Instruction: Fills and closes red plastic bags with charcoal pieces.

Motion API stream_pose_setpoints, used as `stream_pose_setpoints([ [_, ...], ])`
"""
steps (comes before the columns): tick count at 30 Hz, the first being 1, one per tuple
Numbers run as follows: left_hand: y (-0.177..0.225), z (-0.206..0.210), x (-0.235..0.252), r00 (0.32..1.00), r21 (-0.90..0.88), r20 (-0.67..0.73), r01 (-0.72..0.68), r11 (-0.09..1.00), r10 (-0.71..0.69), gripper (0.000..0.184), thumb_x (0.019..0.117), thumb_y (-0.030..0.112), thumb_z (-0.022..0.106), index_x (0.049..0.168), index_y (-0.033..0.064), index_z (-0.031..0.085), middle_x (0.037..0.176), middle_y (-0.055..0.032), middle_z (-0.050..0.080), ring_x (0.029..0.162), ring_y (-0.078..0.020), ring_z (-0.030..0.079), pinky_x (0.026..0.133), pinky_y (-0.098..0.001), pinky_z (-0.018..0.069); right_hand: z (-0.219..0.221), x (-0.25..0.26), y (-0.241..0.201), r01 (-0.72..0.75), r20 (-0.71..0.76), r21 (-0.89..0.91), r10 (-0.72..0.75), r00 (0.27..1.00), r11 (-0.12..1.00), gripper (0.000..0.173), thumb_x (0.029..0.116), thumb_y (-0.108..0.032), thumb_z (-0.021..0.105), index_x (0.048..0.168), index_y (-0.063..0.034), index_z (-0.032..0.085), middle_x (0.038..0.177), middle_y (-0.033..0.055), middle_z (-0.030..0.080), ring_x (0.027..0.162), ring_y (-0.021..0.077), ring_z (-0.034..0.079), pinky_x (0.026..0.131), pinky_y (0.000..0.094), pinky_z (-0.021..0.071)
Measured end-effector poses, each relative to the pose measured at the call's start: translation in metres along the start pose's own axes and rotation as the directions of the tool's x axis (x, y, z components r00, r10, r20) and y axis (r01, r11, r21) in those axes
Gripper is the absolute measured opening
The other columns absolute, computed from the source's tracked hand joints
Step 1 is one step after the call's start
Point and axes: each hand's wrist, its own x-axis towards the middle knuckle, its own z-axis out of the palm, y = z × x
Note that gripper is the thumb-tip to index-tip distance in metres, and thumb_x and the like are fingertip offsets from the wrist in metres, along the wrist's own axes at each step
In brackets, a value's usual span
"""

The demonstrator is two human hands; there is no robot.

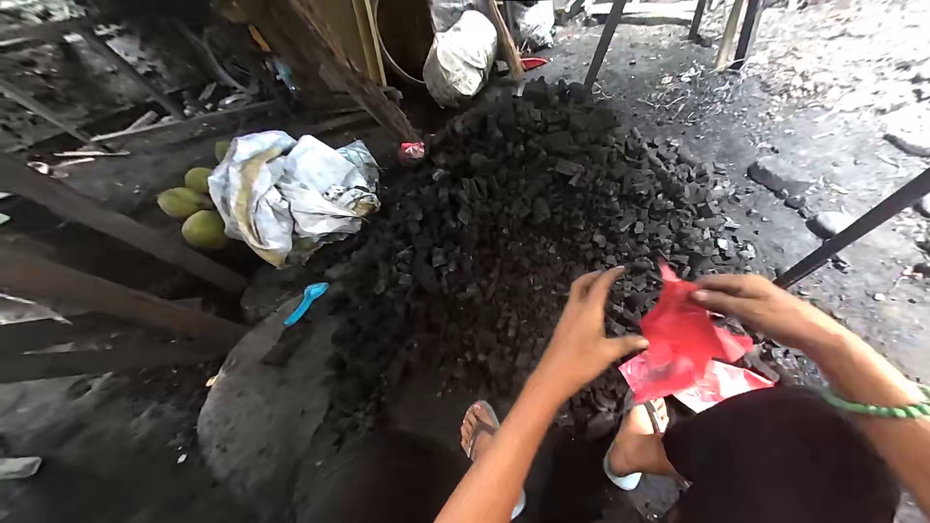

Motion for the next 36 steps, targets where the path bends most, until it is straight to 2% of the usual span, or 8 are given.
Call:
stream_pose_setpoints([
  [4, 0.010, -0.004, 0.008, 0.992, 0.164, -0.084, -0.075, 0.984, 0.089, 0.064, 0.0889, 0.011, 0.078, 0.147, 0.0084, 0.053, 0.127, -0.0194, 0.065, 0.104, -0.0346, 0.068, 0.086, -0.0555, 0.0573, 0.054, 0.028, -0.048, 0.136, 0.196, 0.288, -0.197, 0.961, 0.948, 0.029, 0.1063, -0.019, 0.045, 0.115, -0.0058, 0.069, 0.094, -0.0050, 0.071, 0.083, -0.0012, 0.066, 0.078, 0.0198, 0.0564],
  [8, -0.017, -0.054, -0.001, 0.893, 0.244, -0.450, 0.122, 0.962, 0.001, 0.026, 0.0978, 0.023, 0.069, 0.100, -0.0035, 0.070, 0.084, -0.0173, 0.070, 0.077, -0.0294, 0.070, 0.074, -0.0510, 0.0568, 0.073, 0.033, -0.040, -0.147, 0.451, 0.289, 0.001, 0.893, 0.946, 0.052, 0.0844, -0.008, 0.074, 0.133, -0.0058, 0.057, 0.103, 0.0046, 0.073, 0.089, 0.0105, 0.071, 0.081, 0.0311, 0.0605],
  [16, -0.112, -0.116, -0.038, 0.554, -0.104, -0.661, 0.600, 0.794, -0.506, 0.047, 0.1067, 0.037, 0.054, 0.102, -0.0078, 0.069, 0.097, -0.0277, 0.067, 0.094, -0.0414, 0.064, 0.086, -0.0633, 0.0466, -0.028, 0.007, 0.068, -0.205, 0.171, -0.544, 0.347, 0.922, 0.814, 0.030, 0.0941, -0.024, 0.076, 0.116, -0.0036, 0.072, 0.101, 0.0237, 0.072, 0.099, 0.0444, 0.068, 0.090, 0.0677, 0.0491],
  [20, -0.135, -0.089, -0.042, 0.526, -0.181, -0.529, 0.696, 0.694, -0.666, 0.054, 0.1087, 0.040, 0.048, 0.107, -0.0098, 0.068, 0.106, -0.0310, 0.067, 0.103, -0.0445, 0.064, 0.092, -0.0635, 0.0466, -0.024, -0.061, 0.190, -0.424, 0.101, -0.464, 0.523, 0.847, 0.777, 0.032, 0.1012, -0.018, 0.066, 0.123, 0.0055, 0.068, 0.116, 0.0309, 0.068, 0.114, 0.0470, 0.064, 0.102, 0.0657, 0.0446],
  [23, -0.146, -0.063, -0.042, 0.498, -0.296, -0.440, 0.706, 0.644, -0.747, 0.055, 0.1098, 0.041, 0.045, 0.110, -0.0093, 0.067, 0.108, -0.0298, 0.067, 0.104, -0.0418, 0.064, 0.094, -0.0602, 0.0476, 0.001, -0.101, 0.242, -0.476, 0.011, -0.191, 0.487, 0.873, 0.858, 0.034, 0.1068, -0.023, 0.048, 0.124, 0.0004, 0.065, 0.118, 0.0194, 0.068, 0.113, 0.0275, 0.064, 0.103, 0.0433, 0.0485],
  [26, -0.153, -0.047, -0.045, 0.486, -0.437, -0.380, 0.656, 0.615, -0.787, 0.054, 0.1102, 0.040, 0.044, 0.113, -0.0095, 0.064, 0.107, -0.0282, 0.065, 0.098, -0.0364, 0.062, 0.090, -0.0548, 0.0485, -0.018, -0.052, 0.165, -0.429, 0.210, -0.353, 0.518, 0.829, 0.831, 0.041, 0.1033, -0.018, 0.063, 0.136, 0.0068, 0.058, 0.129, 0.0326, 0.062, 0.122, 0.0458, 0.059, 0.108, 0.0612, 0.0418],
  [31, -0.156, -0.028, -0.051, 0.442, -0.630, -0.282, 0.584, 0.512, -0.851, 0.048, 0.1094, 0.040, 0.046, 0.119, -0.0045, 0.061, 0.102, -0.0195, 0.063, 0.085, -0.0243, 0.059, 0.077, -0.0427, 0.0503, 0.008, 0.041, 0.014, -0.236, 0.384, -0.506, 0.462, 0.799, 0.830, 0.044, 0.1058, -0.034, 0.057, 0.111, 0.0067, 0.072, 0.108, 0.0276, 0.069, 0.108, 0.0430, 0.064, 0.100, 0.0626, 0.0446],
  [36, -0.156, -0.023, -0.055, 0.399, -0.750, -0.206, 0.522, 0.406, -0.894, 0.042, 0.1094, 0.037, 0.047, 0.119, -0.0015, 0.059, 0.092, -0.0139, 0.060, 0.074, -0.0194, 0.056, 0.066, -0.0360, 0.0501, 0.142, 0.082, 0.031, -0.288, 0.607, -0.295, 0.411, 0.680, 0.911, 0.063, 0.1041, -0.048, 0.055, 0.125, 0.0113, 0.063, 0.124, 0.0313, 0.064, 0.119, 0.0427, 0.061, 0.107, 0.0601, 0.0424],
])
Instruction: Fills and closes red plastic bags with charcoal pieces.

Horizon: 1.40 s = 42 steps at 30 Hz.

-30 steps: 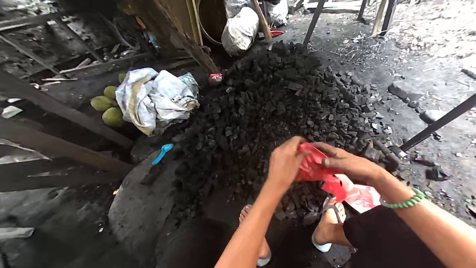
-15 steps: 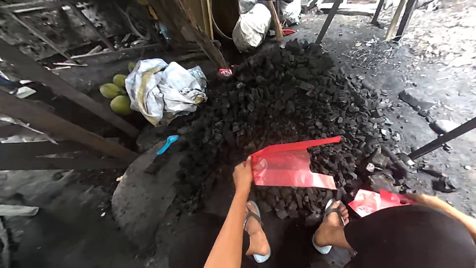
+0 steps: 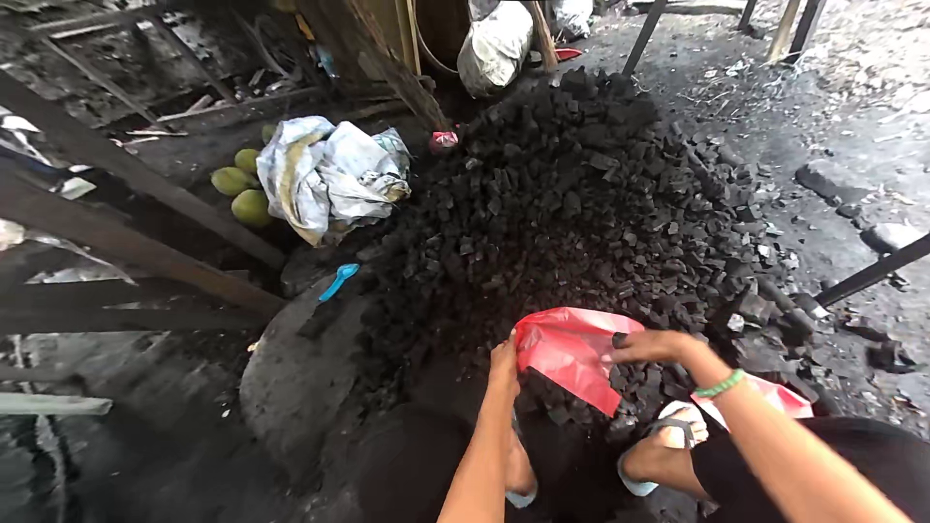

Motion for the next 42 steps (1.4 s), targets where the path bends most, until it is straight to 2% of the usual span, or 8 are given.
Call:
stream_pose_setpoints([
  [4, -0.005, -0.014, 0.012, 0.994, 0.274, -0.053, -0.076, 0.959, 0.094, 0.044, 0.1093, 0.035, 0.049, 0.118, -0.0066, 0.062, 0.102, -0.0225, 0.064, 0.088, -0.0286, 0.061, 0.080, -0.0445, 0.0516, 0.063, 0.049, 0.020, 0.341, -0.357, 0.709, -0.104, 0.929, 0.617, 0.029, 0.0971, -0.016, 0.067, 0.117, 0.0039, 0.061, 0.099, 0.0118, 0.072, 0.087, 0.0176, 0.070, 0.081, 0.0366, 0.0596],
  [9, -0.002, -0.025, 0.000, 0.918, 0.679, -0.036, -0.267, 0.684, 0.394, 0.067, 0.1002, 0.035, 0.066, 0.151, -0.0003, 0.040, 0.150, -0.0348, 0.041, 0.128, -0.0539, 0.051, 0.102, -0.0695, 0.0423, 0.077, 0.048, 0.001, 0.409, -0.536, 0.757, 0.126, 0.835, 0.509, 0.025, 0.0880, 0.004, 0.074, 0.111, 0.0067, 0.065, 0.093, 0.0138, 0.073, 0.082, 0.0176, 0.071, 0.079, 0.0360, 0.0602],
  [21, 0.003, 0.001, -0.028, 0.869, 0.129, 0.493, -0.104, 0.986, 0.027, 0.014, 0.0958, 0.001, 0.067, 0.107, -0.0018, 0.059, 0.095, -0.0096, 0.065, 0.082, -0.0155, 0.063, 0.078, -0.0319, 0.0557, 0.094, 0.042, -0.051, 0.360, -0.360, 0.901, -0.047, 0.932, 0.244, 0.010, 0.0996, -0.002, 0.059, 0.108, -0.0015, 0.064, 0.082, 0.0054, 0.073, 0.070, 0.0115, 0.070, 0.067, 0.0292, 0.0609],
  [29, 0.040, -0.031, -0.021, 0.939, -0.567, 0.276, -0.011, 0.823, 0.203, 0.022, 0.1036, 0.012, 0.038, 0.100, 0.0184, 0.058, 0.071, 0.0015, 0.066, 0.059, -0.0100, 0.066, 0.054, -0.0259, 0.0562, 0.063, 0.055, 0.014, 0.043, -0.557, 0.326, 0.155, 0.816, 0.945, 0.036, 0.0907, -0.022, 0.079, 0.108, 0.0076, 0.067, 0.103, 0.0299, 0.067, 0.100, 0.0455, 0.064, 0.090, 0.0652, 0.0476],
  [33, 0.029, -0.011, -0.010, 0.890, -0.261, 0.358, -0.195, 0.945, 0.283, 0.016, 0.1024, 0.006, 0.046, 0.105, 0.0140, 0.059, 0.079, 0.0022, 0.064, 0.064, -0.0061, 0.061, 0.059, -0.0239, 0.0540, 0.077, 0.066, -0.002, 0.299, -0.497, 0.386, -0.077, 0.864, 0.873, 0.085, 0.0796, -0.017, 0.084, 0.153, -0.0075, 0.042, 0.138, 0.0244, 0.058, 0.123, 0.0388, 0.060, 0.102, 0.0586, 0.0498],
  [36, 0.029, -0.005, -0.002, 0.774, 0.348, 0.604, -0.472, 0.810, 0.192, 0.014, 0.0968, -0.001, 0.057, 0.102, 0.0028, 0.069, 0.098, -0.0086, 0.068, 0.085, -0.0164, 0.064, 0.076, -0.0336, 0.0547, 0.069, 0.056, -0.027, 0.425, -0.481, 0.404, -0.207, 0.852, 0.810, 0.034, 0.0932, -0.007, 0.072, 0.125, 0.0003, 0.066, 0.104, 0.0190, 0.072, 0.092, 0.0276, 0.069, 0.087, 0.0501, 0.0557],
  [39, 0.025, -0.013, 0.017, 0.909, 0.888, 0.411, -0.416, 0.195, 0.064, 0.024, 0.0946, 0.004, 0.065, 0.116, 0.0093, 0.075, 0.135, -0.0256, 0.058, 0.119, -0.0444, 0.059, 0.094, -0.0629, 0.0508, 0.054, 0.038, -0.020, 0.494, -0.564, 0.437, -0.199, 0.802, 0.751, 0.021, 0.0986, 0.005, 0.051, 0.111, 0.0041, 0.068, 0.091, 0.0147, 0.069, 0.074, 0.0174, 0.062, 0.071, 0.0379, 0.0537],
  [42, 0.017, -0.016, 0.036, 0.975, 0.937, 0.138, -0.186, 0.296, 0.176, 0.031, 0.0951, 0.012, 0.070, 0.125, 0.0039, 0.069, 0.155, -0.0295, 0.037, 0.131, -0.0526, 0.048, 0.099, -0.0659, 0.0472, 0.046, 0.042, -0.007, 0.527, -0.615, 0.606, -0.069, 0.786, 0.596, 0.023, 0.1002, 0.003, 0.049, 0.117, 0.0028, 0.064, 0.101, 0.0118, 0.067, 0.080, 0.0127, 0.062, 0.073, 0.0316, 0.0545],
])
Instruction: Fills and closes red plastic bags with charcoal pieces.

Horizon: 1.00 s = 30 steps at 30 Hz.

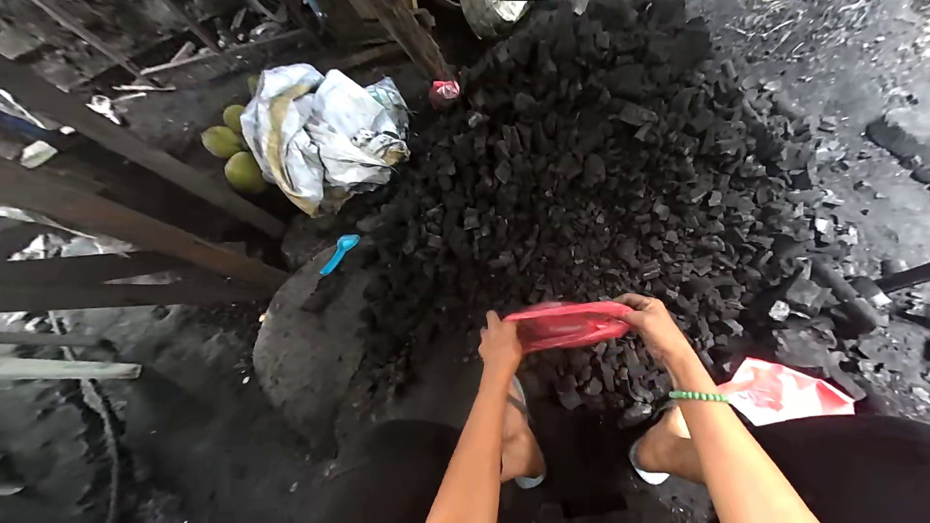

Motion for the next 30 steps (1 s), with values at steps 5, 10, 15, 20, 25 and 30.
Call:
stream_pose_setpoints([
  [5, -0.025, 0.071, 0.024, 0.928, -0.823, -0.050, 0.171, 0.542, -0.369, 0.069, 0.0964, 0.032, 0.072, 0.146, -0.0054, 0.044, 0.147, -0.0309, 0.047, 0.135, -0.0438, 0.048, 0.110, -0.0592, 0.0409, -0.015, 0.006, 0.074, -0.114, -0.660, 0.358, 0.337, 0.672, 0.927, 0.061, 0.1061, -0.038, 0.053, 0.153, -0.0025, 0.036, 0.150, 0.0234, 0.047, 0.133, 0.0346, 0.051, 0.107, 0.0535, 0.0444],
  [10, -0.021, 0.115, 0.013, 0.712, -0.768, 0.244, 0.556, 0.317, -0.659, 0.096, 0.0977, 0.054, 0.063, 0.159, -0.0050, 0.019, 0.166, -0.0292, 0.015, 0.154, -0.0411, 0.017, 0.123, -0.0566, 0.0188, -0.030, 0.007, 0.146, -0.457, -0.817, 0.366, 0.515, 0.258, 0.810, 0.075, 0.1055, -0.050, 0.047, 0.157, 0.0017, 0.031, 0.159, 0.0331, 0.032, 0.150, 0.0437, 0.030, 0.121, 0.0552, 0.0279],
  [15, -0.023, 0.139, 0.035, 0.697, -0.785, 0.250, 0.552, 0.280, -0.672, 0.102, 0.0985, 0.055, 0.061, 0.161, -0.0045, 0.007, 0.166, -0.0308, 0.009, 0.155, -0.0420, 0.013, 0.124, -0.0550, 0.0191, -0.031, 0.028, 0.147, -0.539, -0.761, 0.409, 0.601, 0.244, 0.736, 0.086, 0.1010, -0.062, 0.048, 0.163, -0.0089, 0.023, 0.165, 0.0324, 0.018, 0.153, 0.0467, 0.020, 0.121, 0.0596, 0.0214],
  [20, 0.004, 0.154, 0.042, 0.736, -0.797, 0.238, 0.521, 0.306, -0.634, 0.106, 0.0935, 0.056, 0.069, 0.161, -0.0014, 0.010, 0.164, -0.0327, 0.012, 0.151, -0.0465, 0.019, 0.118, -0.0605, 0.0271, -0.024, 0.043, 0.146, -0.502, -0.766, 0.427, 0.596, 0.241, 0.752, 0.100, 0.0980, -0.067, 0.050, 0.164, -0.0035, 0.010, 0.164, 0.0353, 0.013, 0.150, 0.0497, 0.025, 0.118, 0.0580, 0.0295],
  [25, 0.020, 0.168, 0.034, 0.731, -0.803, 0.218, 0.510, 0.307, -0.646, 0.103, 0.0920, 0.059, 0.069, 0.161, 0.0023, 0.018, 0.162, -0.0308, 0.023, 0.149, -0.0448, 0.027, 0.115, -0.0628, 0.0310, -0.003, 0.035, 0.154, -0.665, -0.794, 0.194, 0.513, 0.325, 0.721, 0.096, 0.0964, -0.061, 0.059, 0.161, -0.0007, 0.022, 0.159, 0.0372, 0.026, 0.144, 0.0526, 0.035, 0.113, 0.0597, 0.0375],
  [30, 0.054, 0.165, 0.028, 0.802, -0.796, 0.261, 0.493, 0.350, -0.537, 0.086, 0.0993, 0.058, 0.058, 0.154, -0.0040, 0.033, 0.152, -0.0343, 0.039, 0.142, -0.0460, 0.039, 0.111, -0.0625, 0.0357, 0.005, 0.022, 0.152, -0.598, -0.766, 0.118, 0.456, 0.453, 0.793, 0.074, 0.1023, -0.051, 0.056, 0.157, -0.0040, 0.038, 0.157, 0.0349, 0.033, 0.142, 0.0498, 0.039, 0.114, 0.0575, 0.0365],
])
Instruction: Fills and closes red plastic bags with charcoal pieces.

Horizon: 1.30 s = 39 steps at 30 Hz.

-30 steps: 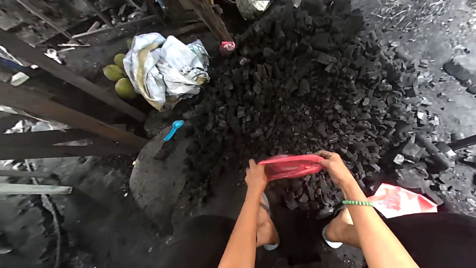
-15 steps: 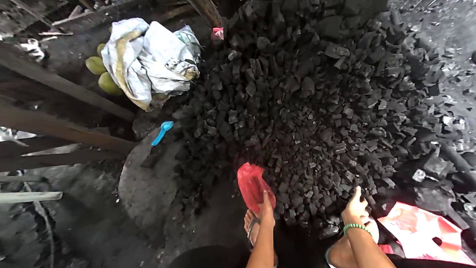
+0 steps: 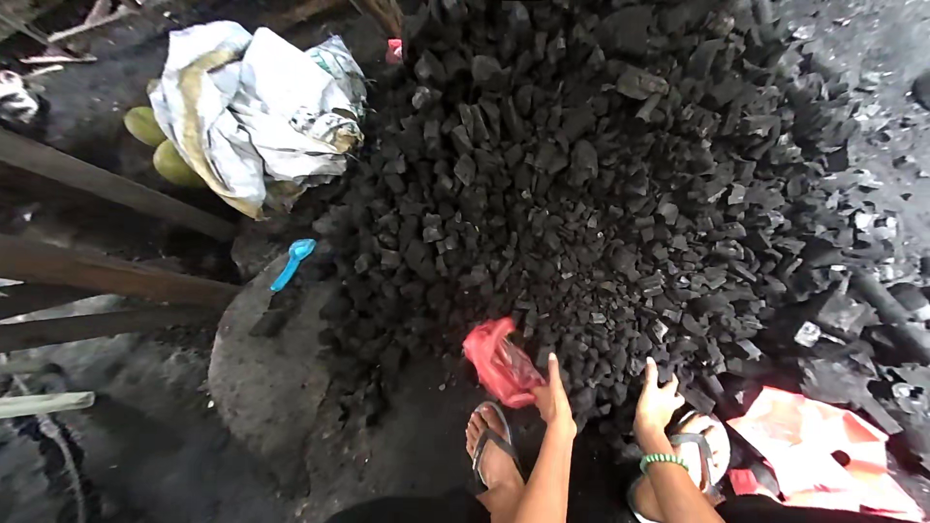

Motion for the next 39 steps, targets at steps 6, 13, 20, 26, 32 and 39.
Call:
stream_pose_setpoints([
  [6, 0.005, 0.005, -0.008, 0.997, -0.102, 0.072, -0.019, 0.995, 0.027, 0.082, 0.1020, 0.052, 0.057, 0.160, 0.0044, 0.025, 0.159, -0.0288, 0.033, 0.148, -0.0413, 0.032, 0.117, -0.0603, 0.0300, 0.014, -0.027, -0.010, 0.159, 0.122, 0.206, -0.187, 0.975, 0.966, 0.072, 0.1033, -0.042, 0.057, 0.157, -0.0002, 0.034, 0.158, 0.0289, 0.037, 0.148, 0.0404, 0.035, 0.121, 0.0552, 0.0277],
  [13, 0.012, 0.002, -0.026, 0.985, -0.195, 0.161, -0.025, 0.981, 0.057, 0.078, 0.1043, 0.051, 0.052, 0.159, 0.0028, 0.026, 0.161, -0.0247, 0.032, 0.149, -0.0367, 0.031, 0.119, -0.0578, 0.0279, 0.021, -0.037, -0.027, 0.206, 0.244, 0.284, -0.278, 0.929, 0.937, 0.073, 0.1016, -0.041, 0.058, 0.157, -0.0006, 0.034, 0.160, 0.0261, 0.035, 0.150, 0.0383, 0.033, 0.122, 0.0549, 0.0269],
  [20, 0.002, 0.005, -0.057, 0.912, 0.181, 0.171, -0.400, 0.898, 0.372, 0.082, 0.0906, 0.042, 0.076, 0.143, -0.0130, 0.044, 0.140, -0.0365, 0.050, 0.136, -0.0468, 0.045, 0.115, -0.0568, 0.0344, 0.015, -0.033, -0.023, 0.059, 0.324, 0.521, -0.261, 0.909, 0.852, 0.067, 0.1069, -0.040, 0.043, 0.160, -0.0024, 0.029, 0.166, 0.0200, 0.028, 0.153, 0.0276, 0.030, 0.124, 0.0444, 0.0261],
  [26, 0.050, -0.006, -0.098, 0.734, 0.405, 0.549, -0.652, 0.641, 0.400, 0.081, 0.0879, 0.050, 0.074, 0.140, -0.0074, 0.052, 0.147, -0.0290, 0.049, 0.145, -0.0432, 0.035, 0.121, -0.0574, 0.0223, -0.040, -0.093, -0.100, -0.282, 0.392, 0.691, -0.017, 0.920, 0.665, 0.050, 0.1146, -0.030, 0.022, 0.153, -0.0007, 0.035, 0.144, 0.0210, 0.051, 0.123, 0.0211, 0.055, 0.103, 0.0377, 0.0462],
  [32, 0.107, -0.035, -0.107, 0.448, 0.114, 0.837, -0.704, 0.701, 0.314, 0.054, 0.1006, 0.036, 0.063, 0.138, -0.0033, 0.057, 0.137, -0.0250, 0.059, 0.129, -0.0318, 0.055, 0.111, -0.0505, 0.0422, 0.017, -0.046, -0.022, -0.341, 0.384, 0.908, -0.158, 0.909, 0.244, 0.055, 0.1082, -0.054, 0.016, 0.122, -0.0113, 0.048, 0.099, 0.0079, 0.062, 0.087, 0.0162, 0.065, 0.072, 0.0401, 0.0566],
  [39, 0.148, -0.061, -0.023, 0.854, 0.191, 0.458, -0.367, 0.910, 0.248, 0.078, 0.1051, 0.067, 0.023, 0.139, 0.0053, 0.057, 0.132, -0.0247, 0.061, 0.111, -0.0404, 0.064, 0.088, -0.0597, 0.0532, 0.013, -0.035, -0.031, -0.498, 0.510, 0.839, 0.003, 0.860, 0.218, 0.065, 0.1023, -0.068, 0.019, 0.132, -0.0182, 0.048, 0.114, 0.0099, 0.063, 0.104, 0.0266, 0.064, 0.085, 0.0571, 0.0550],
])
